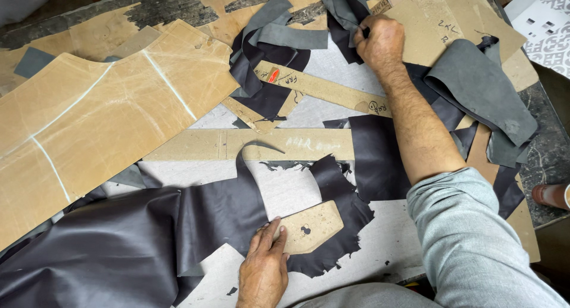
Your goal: The person places a cardboard pattern on a large sheet of dark leather and cuts around it with a utility knife. They then remove the pattern and cut additional small pieces from the leather sheet.
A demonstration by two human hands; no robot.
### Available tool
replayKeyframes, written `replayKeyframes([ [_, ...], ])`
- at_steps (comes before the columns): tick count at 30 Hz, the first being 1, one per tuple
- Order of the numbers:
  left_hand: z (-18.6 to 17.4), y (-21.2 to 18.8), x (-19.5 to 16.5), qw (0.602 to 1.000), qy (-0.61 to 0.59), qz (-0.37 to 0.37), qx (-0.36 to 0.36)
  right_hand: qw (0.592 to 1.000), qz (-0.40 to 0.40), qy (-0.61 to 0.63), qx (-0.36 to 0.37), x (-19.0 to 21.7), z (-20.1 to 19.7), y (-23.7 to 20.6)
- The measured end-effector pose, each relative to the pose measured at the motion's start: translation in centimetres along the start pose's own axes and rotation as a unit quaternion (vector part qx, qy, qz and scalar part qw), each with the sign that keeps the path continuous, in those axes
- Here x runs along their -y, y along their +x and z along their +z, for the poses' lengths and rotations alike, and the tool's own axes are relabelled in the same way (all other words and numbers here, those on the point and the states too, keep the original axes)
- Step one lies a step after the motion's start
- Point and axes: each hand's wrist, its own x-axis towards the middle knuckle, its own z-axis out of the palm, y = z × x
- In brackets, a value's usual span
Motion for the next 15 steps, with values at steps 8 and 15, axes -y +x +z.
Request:
replayKeyframes([
  [8, -0.5, 0.2, -0.2, 1.0, -0.003, -0.002, 0.006, 0.971, 0.12, 0.205, 0.026, -1.5, -0.1, 0.5],
  [15, -0.8, 0.2, -0.5, 1.0, -0.005, -0.021, 0.017, 0.993, 0.08, 0.086, -0.026, -1.2, 0.3, 0.4],
])
